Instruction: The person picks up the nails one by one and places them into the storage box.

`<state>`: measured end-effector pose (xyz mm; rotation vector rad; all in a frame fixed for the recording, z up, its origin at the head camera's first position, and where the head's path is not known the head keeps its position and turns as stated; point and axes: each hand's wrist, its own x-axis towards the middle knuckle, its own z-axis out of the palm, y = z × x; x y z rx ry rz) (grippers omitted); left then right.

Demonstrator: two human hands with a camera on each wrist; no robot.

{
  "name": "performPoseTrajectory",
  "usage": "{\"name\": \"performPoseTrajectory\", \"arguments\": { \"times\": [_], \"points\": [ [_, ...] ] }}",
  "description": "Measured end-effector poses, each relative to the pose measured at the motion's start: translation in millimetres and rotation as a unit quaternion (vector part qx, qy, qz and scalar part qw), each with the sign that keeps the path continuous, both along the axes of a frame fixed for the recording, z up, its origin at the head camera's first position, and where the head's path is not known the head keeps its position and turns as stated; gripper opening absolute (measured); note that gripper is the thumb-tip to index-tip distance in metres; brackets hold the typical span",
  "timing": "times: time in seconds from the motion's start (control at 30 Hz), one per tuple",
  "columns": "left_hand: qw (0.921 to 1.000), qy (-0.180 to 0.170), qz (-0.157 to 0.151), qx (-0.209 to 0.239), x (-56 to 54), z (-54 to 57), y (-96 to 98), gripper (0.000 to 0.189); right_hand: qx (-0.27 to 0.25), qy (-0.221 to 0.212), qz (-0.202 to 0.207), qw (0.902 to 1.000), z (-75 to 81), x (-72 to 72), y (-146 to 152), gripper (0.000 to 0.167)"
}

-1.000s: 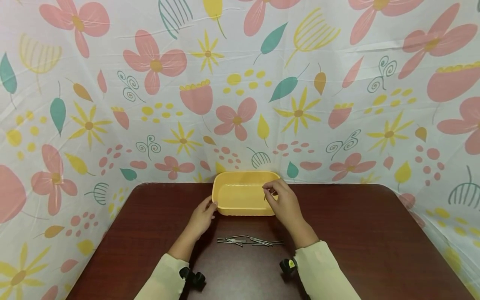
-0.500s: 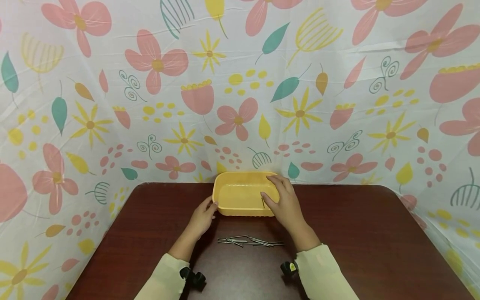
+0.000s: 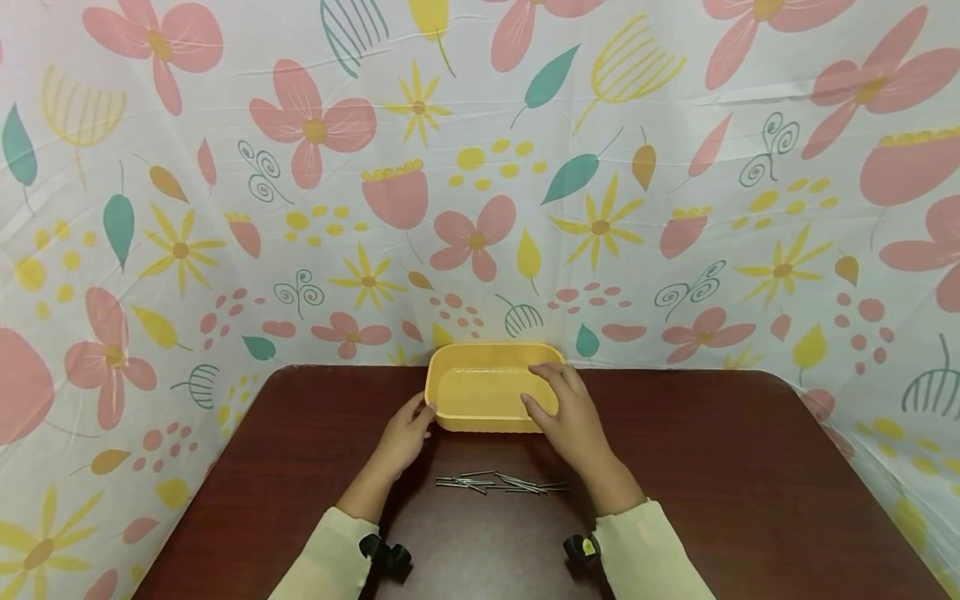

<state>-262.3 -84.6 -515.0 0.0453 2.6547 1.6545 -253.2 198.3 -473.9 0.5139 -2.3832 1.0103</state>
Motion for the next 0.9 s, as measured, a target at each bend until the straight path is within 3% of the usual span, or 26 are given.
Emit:
{"name": "performPoseTrajectory", "arguments": {
  "times": [0.43, 0.9],
  "points": [
    [1.0, 0.001, -0.007, 0.006, 0.3, 0.3, -0.2, 0.05, 0.008, 0.033, 0.023, 0.9992, -2.9, 16.0, -3, 0.037],
    [0.9999, -0.001, -0.008, 0.01, 0.3, -0.2, -0.8, 0.051, 0.031, 0.03, 0.041, 0.9982, -11.1, 29.9, -5, 0.038]
  ]
}}
